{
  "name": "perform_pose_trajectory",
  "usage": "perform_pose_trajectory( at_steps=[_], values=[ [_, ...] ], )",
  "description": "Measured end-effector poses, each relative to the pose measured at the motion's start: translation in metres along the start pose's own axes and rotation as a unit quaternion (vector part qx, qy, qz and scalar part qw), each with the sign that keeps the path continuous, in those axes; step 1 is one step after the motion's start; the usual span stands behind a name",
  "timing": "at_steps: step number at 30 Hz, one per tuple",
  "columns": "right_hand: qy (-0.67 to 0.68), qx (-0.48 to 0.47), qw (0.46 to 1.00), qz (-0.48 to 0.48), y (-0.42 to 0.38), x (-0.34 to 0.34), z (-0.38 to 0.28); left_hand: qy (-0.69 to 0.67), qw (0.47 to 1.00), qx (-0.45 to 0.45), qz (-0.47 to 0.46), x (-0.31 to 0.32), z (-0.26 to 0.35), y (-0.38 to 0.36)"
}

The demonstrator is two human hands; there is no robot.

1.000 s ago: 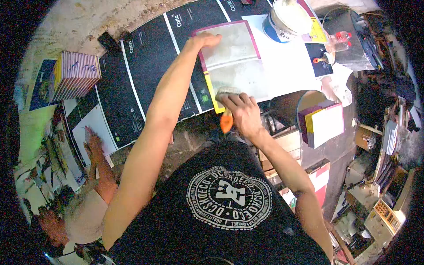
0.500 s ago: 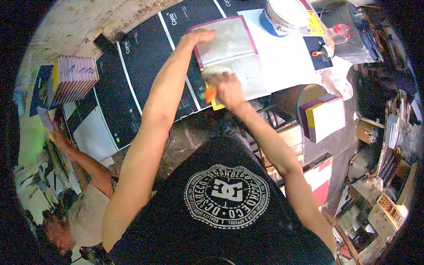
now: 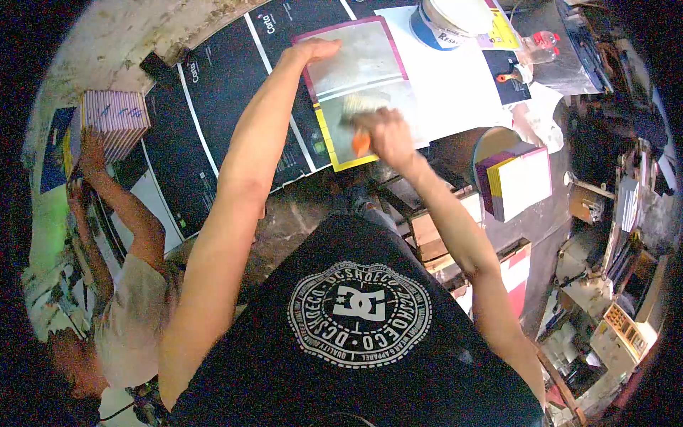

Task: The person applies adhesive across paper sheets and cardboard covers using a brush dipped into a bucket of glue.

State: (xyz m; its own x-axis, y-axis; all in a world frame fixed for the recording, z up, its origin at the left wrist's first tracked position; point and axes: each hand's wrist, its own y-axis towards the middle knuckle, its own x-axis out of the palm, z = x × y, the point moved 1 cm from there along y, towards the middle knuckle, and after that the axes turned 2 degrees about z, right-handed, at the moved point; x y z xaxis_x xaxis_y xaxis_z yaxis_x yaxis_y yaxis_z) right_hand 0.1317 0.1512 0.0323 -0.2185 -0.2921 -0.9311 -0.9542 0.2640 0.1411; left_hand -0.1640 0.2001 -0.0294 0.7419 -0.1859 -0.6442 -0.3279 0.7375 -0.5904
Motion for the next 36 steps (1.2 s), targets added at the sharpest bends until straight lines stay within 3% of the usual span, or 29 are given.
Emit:
perform_pose_trajectory(
  at_steps=[2,3,5,10,12,14,15,18,21,23,24,27,29,30,34,36],
  values=[
    [0.017,-0.043,0.998,-0.044,-0.037,0.001,-0.032,-0.008,1.000,-0.016,-0.018,0.000,0.002,-0.008],
    [-0.040,-0.073,0.996,-0.038,-0.058,0.004,-0.045,-0.004,1.000,-0.015,-0.017,0.000,0.002,-0.010],
    [0.000,-0.069,0.993,-0.091,-0.070,-0.026,-0.063,0.002,1.000,-0.013,-0.014,-0.001,0.001,-0.015],
    [-0.035,-0.026,0.998,-0.036,-0.021,-0.062,-0.041,0.045,0.999,-0.023,-0.005,0.000,0.011,-0.019],
    [-0.046,-0.040,0.998,-0.024,-0.008,-0.036,-0.012,0.056,0.998,-0.026,-0.011,0.002,0.012,-0.020],
    [-0.036,-0.050,0.994,-0.096,-0.020,-0.014,-0.010,0.050,0.998,-0.029,-0.015,0.001,0.012,-0.022],
    [-0.024,-0.060,0.994,-0.086,-0.038,-0.012,-0.020,0.049,0.998,-0.035,-0.013,0.000,0.013,-0.023],
    [0.026,-0.073,0.988,-0.136,-0.079,-0.043,-0.046,0.043,0.998,-0.042,-0.009,0.001,0.013,-0.029],
    [-0.014,-0.040,0.995,-0.088,-0.060,-0.061,-0.017,0.040,0.999,-0.023,-0.010,0.001,0.007,-0.026],
    [-0.043,-0.070,0.997,0.011,-0.018,-0.065,0.013,0.051,0.998,-0.007,-0.020,0.004,0.001,-0.002],
    [-0.011,-0.033,0.999,-0.007,0.002,-0.058,0.035,0.052,0.998,-0.007,-0.022,0.006,-0.004,0.007],
    [-0.047,-0.074,0.994,-0.072,0.007,-0.028,0.068,0.069,0.997,-0.021,-0.022,0.009,0.000,0.013],
    [-0.011,-0.089,0.992,-0.084,-0.015,-0.028,0.059,0.084,0.995,-0.050,-0.005,0.005,0.013,-0.013],
    [-0.055,-0.131,0.985,-0.099,-0.037,-0.036,0.051,0.071,0.996,-0.055,-0.010,0.005,0.014,-0.017],
    [-0.031,-0.093,0.950,-0.296,-0.086,-0.089,0.018,0.035,0.998,-0.054,-0.011,0.002,0.010,-0.019],
    [-0.026,-0.081,0.969,-0.233,-0.079,-0.101,0.027,0.034,0.998,-0.051,-0.012,0.000,0.009,-0.019]
  ],
)
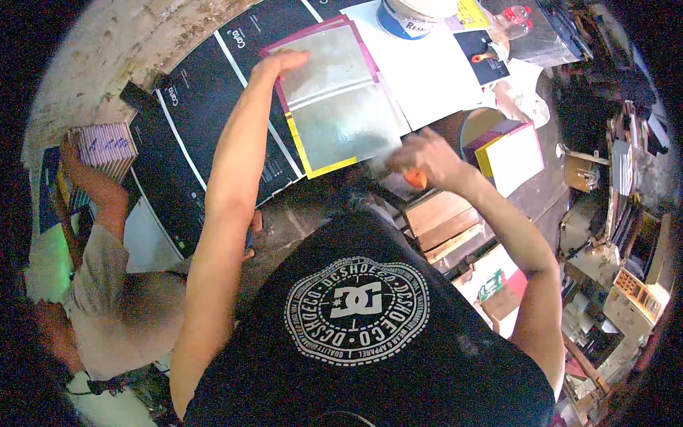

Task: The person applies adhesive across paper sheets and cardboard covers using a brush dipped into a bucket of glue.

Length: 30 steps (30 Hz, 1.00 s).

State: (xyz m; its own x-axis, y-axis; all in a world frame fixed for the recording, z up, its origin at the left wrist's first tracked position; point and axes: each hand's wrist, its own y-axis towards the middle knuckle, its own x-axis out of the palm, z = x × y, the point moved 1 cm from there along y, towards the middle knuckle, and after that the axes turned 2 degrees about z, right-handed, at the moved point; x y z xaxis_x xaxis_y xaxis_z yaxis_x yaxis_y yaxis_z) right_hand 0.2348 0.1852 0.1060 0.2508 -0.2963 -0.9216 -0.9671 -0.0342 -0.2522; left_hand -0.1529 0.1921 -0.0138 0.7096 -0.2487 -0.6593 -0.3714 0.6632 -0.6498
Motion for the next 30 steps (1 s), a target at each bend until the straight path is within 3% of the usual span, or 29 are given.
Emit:
perform_pose_trajectory(
  at_steps=[3,6,8,11,12,13,14,16,18,20,21,22,24,25,26,28,30],
  values=[
    [-0.020,0.039,0.990,0.137,0.034,-0.014,0.031,0.020,1.000,0.012,-0.015,-0.006,0.012,-0.014],
    [-0.026,0.007,0.996,0.088,0.054,-0.008,0.051,0.055,0.998,0.025,-0.003,-0.007,0.012,-0.009],
    [-0.033,0.007,0.999,0.034,0.028,0.029,0.056,0.089,0.995,0.023,0.040,0.002,0.007,0.003],
    [-0.014,0.047,0.996,-0.070,-0.026,0.021,0.027,0.090,0.989,0.073,0.097,0.013,-0.011,0.024],
    [-0.014,0.050,0.995,-0.079,-0.047,0.017,0.020,0.053,0.979,0.077,0.180,0.017,-0.015,0.009],
    [0.001,0.063,0.998,-0.011,-0.076,0.029,0.022,0.017,0.960,0.079,0.268,0.024,-0.021,-0.022],
    [0.066,0.086,0.994,-0.002,-0.085,0.019,0.017,-0.016,0.931,0.083,0.354,0.029,-0.026,-0.051],
    [0.164,0.107,0.978,0.067,-0.091,-0.010,0.015,-0.163,0.883,-0.010,0.440,0.059,-0.045,-0.072],
    [0.188,0.199,0.931,0.243,-0.093,0.000,0.030,-0.196,0.893,-0.105,0.390,0.086,-0.065,-0.069],
    [0.187,0.380,0.845,0.327,-0.057,-0.017,0.036,-0.266,0.932,-0.090,0.228,0.094,-0.074,-0.072],
    [0.173,0.446,0.805,0.350,-0.036,-0.018,0.052,-0.295,0.920,-0.094,0.239,0.091,-0.068,-0.082],
    [0.179,0.387,0.801,0.420,-0.011,-0.023,0.058,-0.323,0.908,-0.098,0.248,0.089,-0.063,-0.093],
    [0.246,0.308,0.743,0.541,0.052,-0.007,0.083,-0.290,0.917,-0.101,0.254,0.087,-0.069,-0.093],
    [0.277,0.320,0.747,0.513,0.085,-0.006,0.084,-0.287,0.919,-0.103,0.250,0.089,-0.077,-0.091],
    [0.320,0.248,0.741,0.536,0.120,-0.011,0.074,-0.282,0.921,-0.105,0.246,0.088,-0.084,-0.091],
    [0.331,0.240,0.761,0.504,0.197,0.015,0.075,-0.321,0.907,-0.121,0.245,0.089,-0.090,-0.099],
    [0.295,0.238,0.853,0.359,0.233,-0.004,0.050,-0.316,0.912,-0.126,0.230,0.096,-0.104,-0.087]
  ],
)
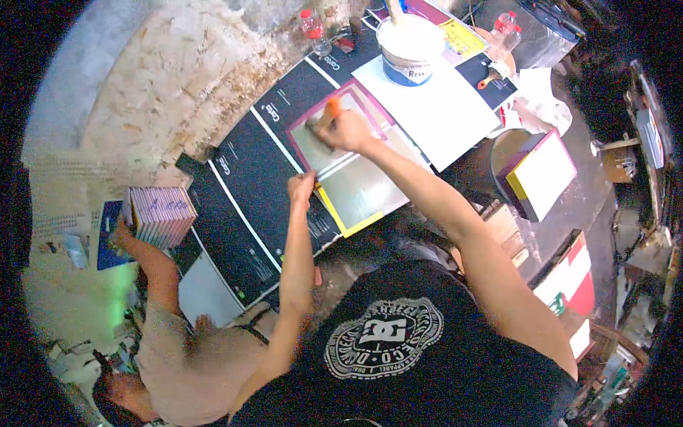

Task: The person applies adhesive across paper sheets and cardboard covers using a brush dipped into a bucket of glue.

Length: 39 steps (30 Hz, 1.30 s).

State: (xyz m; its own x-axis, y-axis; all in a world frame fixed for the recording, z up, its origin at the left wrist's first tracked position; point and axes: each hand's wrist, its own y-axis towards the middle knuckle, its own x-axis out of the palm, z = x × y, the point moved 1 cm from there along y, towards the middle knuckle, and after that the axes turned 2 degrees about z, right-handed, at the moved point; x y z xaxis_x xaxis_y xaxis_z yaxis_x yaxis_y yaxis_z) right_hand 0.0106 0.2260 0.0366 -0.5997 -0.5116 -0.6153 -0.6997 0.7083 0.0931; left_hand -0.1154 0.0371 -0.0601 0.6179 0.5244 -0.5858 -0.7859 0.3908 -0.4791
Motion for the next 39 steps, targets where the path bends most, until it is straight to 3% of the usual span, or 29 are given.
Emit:
perform_pose_trajectory(
  at_steps=[2,5,6,10,12,14,15,16,17,18,19,20,22,25,28,31,34,36,38,39],
  values=[
    [-0.045,-0.035,0.997,-0.057,0.027,0.028,0.004,0.004,1.000,0.002,0.008,-0.003,0.001,-0.003],
    [-0.101,0.005,0.993,-0.067,0.064,-0.002,0.015,-0.041,0.999,-0.001,-0.002,-0.008,0.010,-0.018],
    [-0.117,0.038,0.986,-0.113,0.078,-0.015,0.023,-0.050,0.999,-0.002,-0.003,-0.009,0.008,-0.018],
    [-0.268,0.032,0.962,-0.046,0.111,-0.073,0.047,-0.036,0.999,0.012,-0.002,-0.004,0.000,-0.006],
    [-0.266,-0.011,0.964,-0.010,0.112,-0.081,0.045,-0.047,0.999,0.002,-0.026,0.001,-0.012,0.006],
    [-0.211,-0.050,0.964,0.152,0.094,-0.063,0.040,-0.064,0.997,-0.005,-0.032,0.001,-0.008,0.006],
    [-0.145,0.065,0.981,0.111,0.080,-0.049,0.032,-0.075,0.997,-0.010,-0.024,-0.001,-0.004,-0.002],
    [0.003,0.059,0.995,0.077,0.043,-0.050,-0.002,-0.085,0.996,-0.015,-0.018,-0.001,-0.002,-0.008],
    [-0.016,0.054,0.990,0.129,0.018,-0.031,-0.017,-0.093,0.995,-0.024,-0.025,0.002,-0.008,-0.001],
    [-0.061,0.077,0.990,0.098,-0.003,-0.005,-0.019,-0.091,0.995,-0.015,-0.023,0.001,-0.006,-0.003],
    [-0.017,0.106,0.993,0.044,-0.025,0.012,-0.024,-0.056,0.997,-0.006,-0.044,-0.002,-0.007,0.000],
    [-0.013,0.074,0.997,0.026,-0.044,0.019,-0.028,-0.020,0.998,0.003,-0.063,-0.003,-0.008,0.006],
    [-0.002,0.101,0.995,0.020,-0.063,0.018,-0.013,-0.055,0.998,-0.011,-0.022,0.007,-0.019,0.014],
    [-0.052,0.142,0.986,0.066,-0.056,-0.006,0.048,-0.072,0.997,-0.023,-0.023,0.003,-0.028,0.011],
    [-0.090,0.167,0.979,0.070,-0.055,-0.068,0.065,-0.074,0.996,-0.024,-0.031,-0.001,-0.020,0.002],
    [-0.183,0.079,0.972,0.127,-0.060,-0.092,0.070,-0.079,0.996,-0.017,-0.039,0.001,-0.017,0.002],
    [-0.074,0.071,0.964,0.244,-0.071,-0.064,0.046,-0.060,0.997,-0.022,-0.039,-0.001,-0.012,-0.006],
    [0.000,0.190,0.967,0.172,-0.098,-0.069,-0.034,-0.111,0.993,-0.005,-0.036,0.004,-0.019,-0.004],
    [-0.053,0.087,0.984,0.147,-0.112,-0.002,-0.003,-0.128,0.991,-0.001,-0.044,0.002,-0.015,-0.009],
    [-0.056,0.088,0.984,0.146,-0.118,0.003,0.004,-0.117,0.992,-0.005,-0.045,0.001,-0.017,-0.006]
  ],
)
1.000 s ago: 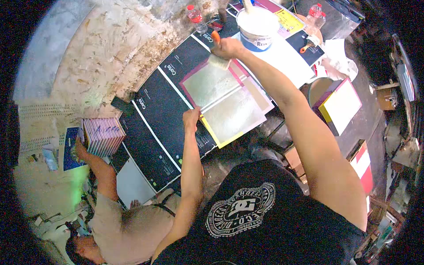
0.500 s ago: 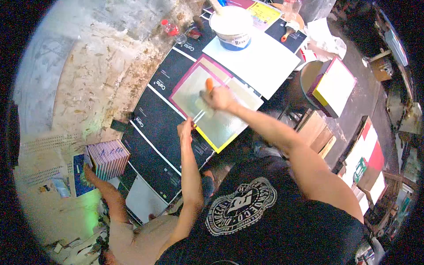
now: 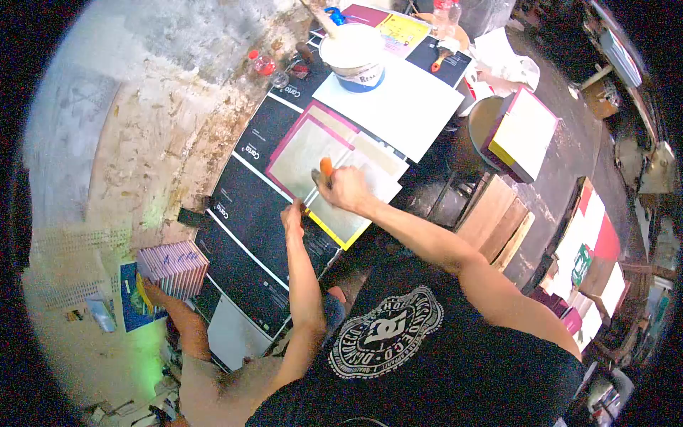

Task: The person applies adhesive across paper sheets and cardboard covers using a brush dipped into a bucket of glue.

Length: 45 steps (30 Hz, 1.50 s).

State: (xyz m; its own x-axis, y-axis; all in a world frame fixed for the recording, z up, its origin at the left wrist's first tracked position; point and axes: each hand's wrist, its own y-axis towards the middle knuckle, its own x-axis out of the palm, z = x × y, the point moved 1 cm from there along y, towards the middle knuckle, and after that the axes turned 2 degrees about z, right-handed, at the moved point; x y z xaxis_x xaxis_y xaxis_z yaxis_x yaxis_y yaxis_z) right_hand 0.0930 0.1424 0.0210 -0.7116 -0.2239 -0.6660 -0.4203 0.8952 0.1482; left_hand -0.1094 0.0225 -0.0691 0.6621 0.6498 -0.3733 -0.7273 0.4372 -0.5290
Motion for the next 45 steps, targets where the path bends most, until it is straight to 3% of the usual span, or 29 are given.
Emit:
perform_pose_trajectory(
  at_steps=[2,3,6,7,9,10,11,12,13,15,17,19,21,22,23,27,29,31,32,33,34,35,38,41,43,44,45],
  values=[
    [-0.008,-0.005,1.000,-0.005,-0.010,-0.006,0.016,0.001,1.000,-0.008,0.011,0.001,0.001,0.001],
    [-0.019,0.103,0.994,0.008,-0.011,-0.018,0.027,0.002,1.000,-0.006,0.003,0.002,0.004,-0.002],
    [-0.042,0.238,0.968,-0.066,-0.012,-0.090,0.067,0.004,1.000,-0.011,-0.001,0.004,0.005,-0.010],
    [-0.076,0.194,0.978,0.005,-0.018,-0.109,0.078,0.005,1.000,-0.002,-0.008,0.003,0.009,-0.017],
    [-0.128,0.221,0.967,0.023,-0.029,-0.148,0.097,-0.028,1.000,-0.002,0.000,0.004,0.004,-0.016],
    [-0.178,0.177,0.962,0.108,-0.040,-0.165,0.097,-0.006,1.000,-0.006,0.013,0.000,0.007,-0.020],
    [-0.196,0.203,0.952,0.120,-0.051,-0.174,0.145,-0.007,1.000,0.002,0.030,-0.003,-0.002,-0.013],
    [-0.116,0.125,0.977,0.129,-0.059,-0.200,0.144,-0.009,0.999,0.012,0.032,-0.009,-0.011,-0.010],
    [-0.102,0.161,0.960,0.203,-0.076,-0.202,0.207,-0.011,0.999,0.024,0.034,-0.015,-0.015,-0.009],
    [-0.097,0.243,0.947,0.187,-0.107,-0.236,0.226,-0.013,0.998,0.030,0.046,-0.029,-0.025,-0.016],
    [-0.230,0.303,0.904,0.195,-0.132,-0.256,0.235,-0.048,0.997,0.038,0.047,-0.038,-0.029,-0.024],
    [-0.245,0.309,0.884,0.253,-0.147,-0.263,0.213,-0.042,0.997,0.049,0.033,-0.048,-0.028,-0.027],
    [-0.211,0.313,0.895,0.236,-0.153,-0.266,0.216,-0.040,0.998,0.040,0.025,-0.054,-0.032,-0.026],
    [-0.196,0.314,0.901,0.226,-0.153,-0.268,0.219,-0.073,0.993,0.070,0.061,-0.057,-0.044,-0.024],
    [-0.200,0.310,0.898,0.239,-0.153,-0.269,0.221,-0.047,0.995,0.042,0.075,-0.066,-0.057,-0.017],
    [-0.198,0.300,0.901,0.241,-0.139,-0.283,0.220,-0.062,0.990,0.019,0.129,-0.140,-0.096,-0.030],
    [-0.188,0.327,0.895,0.239,-0.132,-0.296,0.225,0.036,0.986,0.001,0.164,-0.188,-0.133,-0.012],
    [-0.077,0.252,0.929,0.260,-0.122,-0.307,0.254,0.080,0.976,-0.041,0.200,-0.227,-0.198,0.026],
    [0.006,0.231,0.935,0.269,-0.116,-0.310,0.261,0.196,0.964,-0.054,0.170,-0.246,-0.186,0.015],
    [0.088,0.209,0.933,0.278,-0.115,-0.311,0.262,0.187,0.955,-0.083,0.216,-0.256,-0.180,0.005],
    [0.082,0.308,0.904,0.284,-0.106,-0.311,0.226,0.178,0.942,-0.112,0.261,-0.262,-0.177,-0.002],
    [0.133,0.307,0.904,0.268,-0.093,-0.312,0.217,0.168,0.927,-0.141,0.303,-0.265,-0.176,-0.009],
    [0.288,0.322,0.872,0.230,-0.059,-0.320,0.202,0.155,0.886,-0.110,0.423,-0.267,-0.168,-0.014],
    [0.455,0.301,0.813,0.205,-0.008,-0.315,0.157,0.003,0.902,0.007,0.432,-0.271,-0.227,0.023],
    [0.492,0.213,0.833,0.137,0.031,-0.313,0.140,-0.050,0.935,-0.014,0.350,-0.275,-0.207,-0.006],
    [0.478,0.202,0.846,0.121,0.054,-0.314,0.139,0.032,0.917,0.008,0.399,-0.274,-0.240,0.006],
    [0.471,0.215,0.844,0.138,0.076,-0.311,0.127,-0.117,0.910,0.045,0.396,-0.270,-0.260,0.011]
  ],
)
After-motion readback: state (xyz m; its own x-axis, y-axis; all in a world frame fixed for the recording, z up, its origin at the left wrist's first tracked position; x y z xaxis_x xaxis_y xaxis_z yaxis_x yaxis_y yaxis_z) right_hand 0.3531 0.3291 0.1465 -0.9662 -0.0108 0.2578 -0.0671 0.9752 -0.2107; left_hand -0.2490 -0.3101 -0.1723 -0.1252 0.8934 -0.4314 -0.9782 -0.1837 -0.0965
